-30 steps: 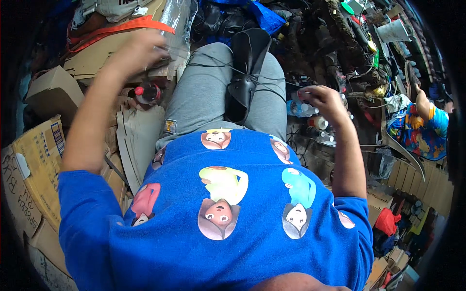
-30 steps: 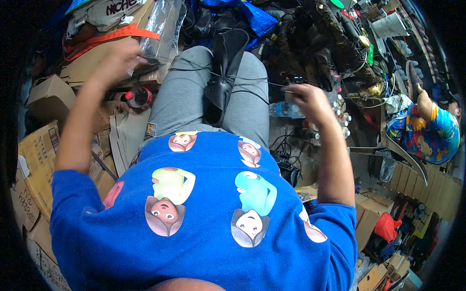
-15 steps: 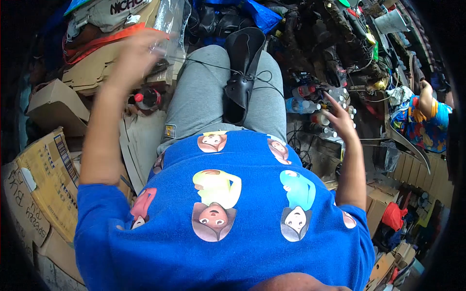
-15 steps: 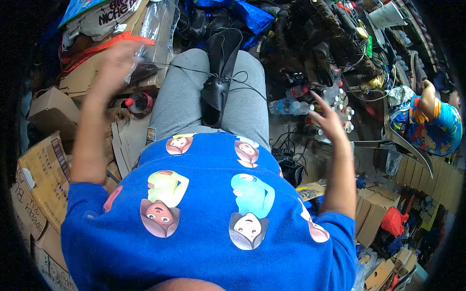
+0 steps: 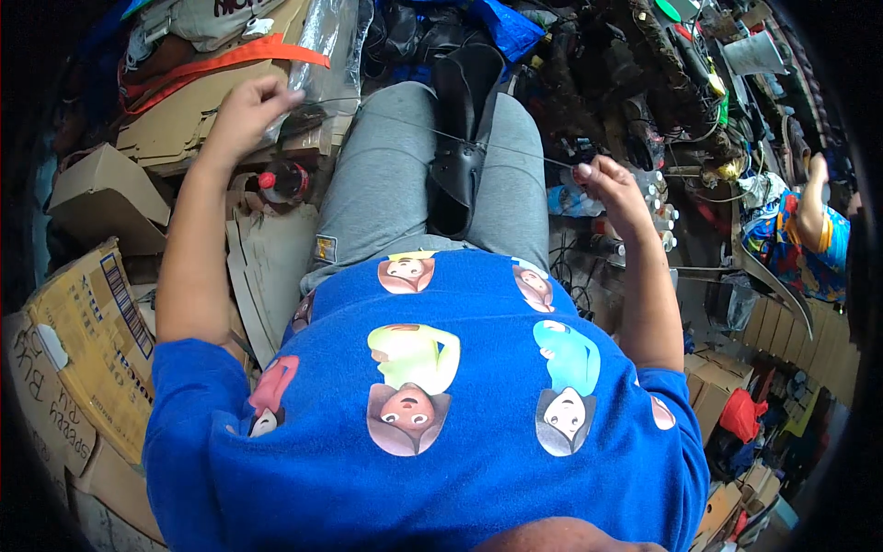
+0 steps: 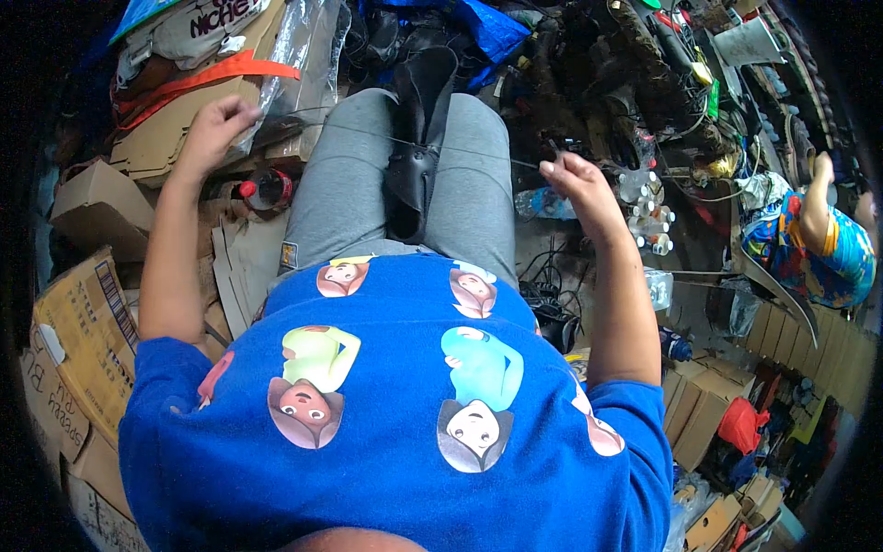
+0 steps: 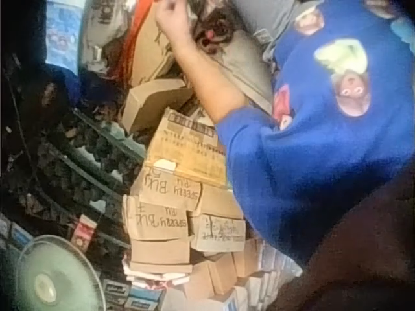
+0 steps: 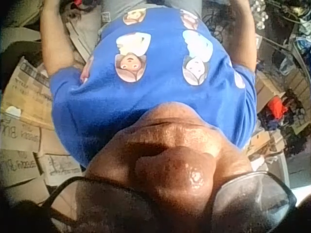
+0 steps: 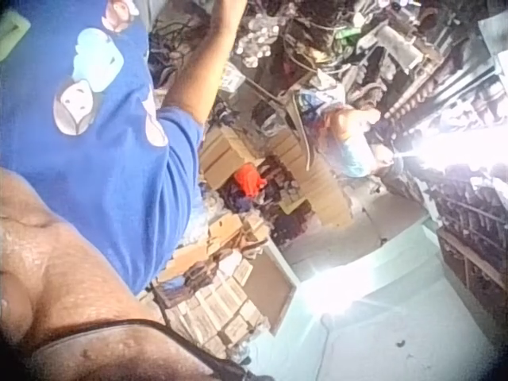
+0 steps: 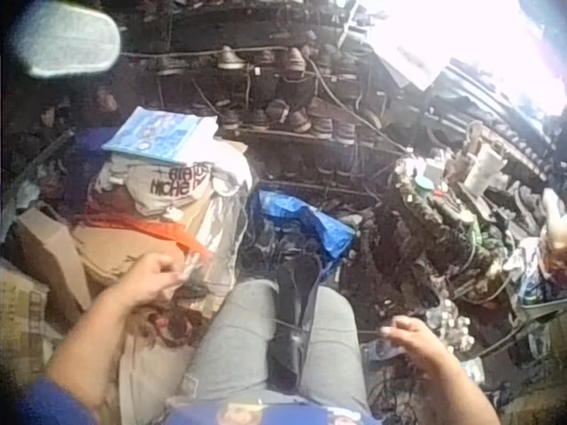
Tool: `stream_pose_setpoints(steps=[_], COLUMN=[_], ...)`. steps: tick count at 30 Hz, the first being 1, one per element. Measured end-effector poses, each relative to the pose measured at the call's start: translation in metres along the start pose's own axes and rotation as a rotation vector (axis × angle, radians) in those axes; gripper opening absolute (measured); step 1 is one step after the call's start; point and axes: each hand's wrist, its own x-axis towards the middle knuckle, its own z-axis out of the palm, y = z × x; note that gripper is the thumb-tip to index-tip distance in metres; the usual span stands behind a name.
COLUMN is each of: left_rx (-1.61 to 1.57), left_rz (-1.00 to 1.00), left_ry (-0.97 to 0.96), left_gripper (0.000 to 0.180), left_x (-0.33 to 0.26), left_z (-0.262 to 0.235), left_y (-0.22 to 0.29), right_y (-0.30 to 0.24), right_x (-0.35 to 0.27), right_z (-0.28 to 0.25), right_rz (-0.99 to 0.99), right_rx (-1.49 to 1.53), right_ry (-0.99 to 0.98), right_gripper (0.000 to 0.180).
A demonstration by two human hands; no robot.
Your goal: Threading laces or a cord through the eyelets of a black leather boot.
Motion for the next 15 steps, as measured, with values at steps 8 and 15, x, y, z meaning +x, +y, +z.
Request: stream_pose_setpoints(steps=[8, 15], left_rx=[0.366, 0.385], left_rz=[0.53, 0.596], left_ry=[0.079, -0.335], left_gripper=[0.044, 0.04], left_x=[0.014, 0.06], left_z=[0.052, 0.13], left_y=[0.067, 0.112], right_y=[-0.005, -0.053], right_x=[0.001, 0.044], right_z=[-0.003, 0.062], right_rz=[-0.095, -0.463], right_rx=[-0.221, -0.343], right_ry=[0.193, 0.033], right_gripper=[0.022, 0.017])
